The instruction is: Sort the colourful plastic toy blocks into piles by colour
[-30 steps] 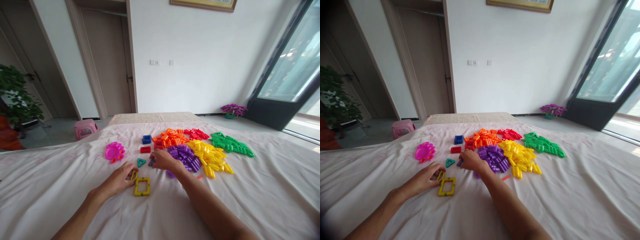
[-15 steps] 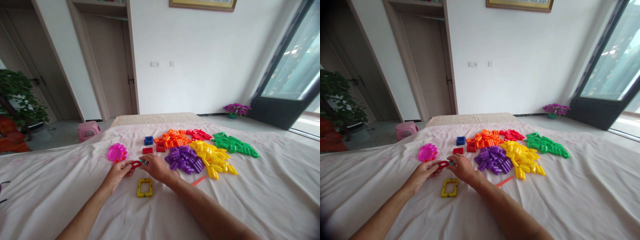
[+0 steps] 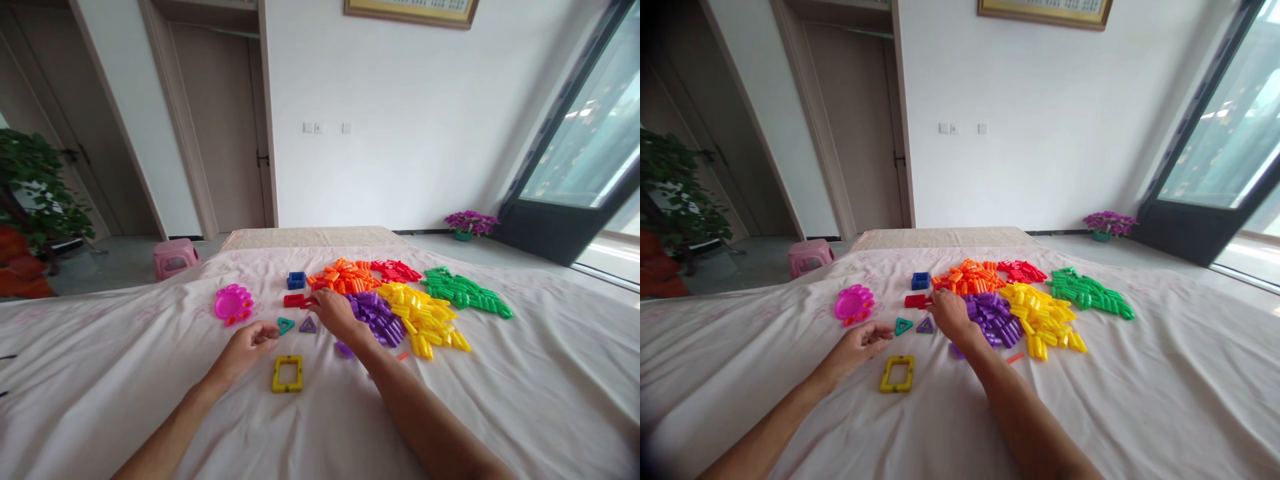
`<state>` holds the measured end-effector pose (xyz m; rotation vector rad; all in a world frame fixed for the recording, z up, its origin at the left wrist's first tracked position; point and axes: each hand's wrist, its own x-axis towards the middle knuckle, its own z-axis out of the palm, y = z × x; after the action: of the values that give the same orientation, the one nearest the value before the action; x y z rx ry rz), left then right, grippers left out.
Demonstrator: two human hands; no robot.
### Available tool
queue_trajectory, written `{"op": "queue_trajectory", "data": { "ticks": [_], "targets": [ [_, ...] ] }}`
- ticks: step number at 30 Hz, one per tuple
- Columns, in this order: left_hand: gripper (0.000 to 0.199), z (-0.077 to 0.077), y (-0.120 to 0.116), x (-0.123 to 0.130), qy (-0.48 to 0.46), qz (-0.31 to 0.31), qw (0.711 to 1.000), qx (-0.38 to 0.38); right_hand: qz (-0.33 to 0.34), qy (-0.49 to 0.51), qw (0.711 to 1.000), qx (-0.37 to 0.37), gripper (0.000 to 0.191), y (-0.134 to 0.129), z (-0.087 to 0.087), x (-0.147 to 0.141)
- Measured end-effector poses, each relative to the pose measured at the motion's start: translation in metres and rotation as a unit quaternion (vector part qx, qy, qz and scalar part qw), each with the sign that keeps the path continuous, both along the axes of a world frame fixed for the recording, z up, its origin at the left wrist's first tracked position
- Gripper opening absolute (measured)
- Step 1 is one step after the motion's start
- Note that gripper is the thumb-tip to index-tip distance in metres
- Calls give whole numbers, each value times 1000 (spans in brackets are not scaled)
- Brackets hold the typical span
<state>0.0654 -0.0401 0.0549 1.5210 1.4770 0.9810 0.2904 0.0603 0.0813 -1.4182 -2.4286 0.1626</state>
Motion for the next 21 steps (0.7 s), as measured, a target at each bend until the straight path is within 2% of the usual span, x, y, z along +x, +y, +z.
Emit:
{"op": "queue_trajectory", "data": {
  "ticks": [2, 5, 7, 10, 12, 17, 21],
  "targets": [
    [39, 1, -3, 1, 54, -43, 998, -13, -36, -38, 999, -1, 23, 6, -4, 6],
    [59, 7, -13, 7, 116, -116, 986, -39, -42, -72, 996, 4, 24, 7, -11, 6],
    [66, 12, -20, 13, 169, -141, 975, -23, -35, -86, 996, 11, 26, 6, -13, 4],
    [59, 17, -27, 22, 231, -143, 962, 17, -32, -95, 995, 13, 32, 4, -12, 2],
    [54, 16, -27, 26, 240, -134, 961, 22, -30, -93, 995, 16, 36, 4, -10, 3],
    [53, 3, -17, 32, 217, -92, 972, 26, -34, -87, 996, 6, 33, 7, -2, 8],
    [63, -2, -6, 30, 155, -95, 982, 56, -48, -58, 997, 19, 26, 6, 15, 15]
  ]
}}
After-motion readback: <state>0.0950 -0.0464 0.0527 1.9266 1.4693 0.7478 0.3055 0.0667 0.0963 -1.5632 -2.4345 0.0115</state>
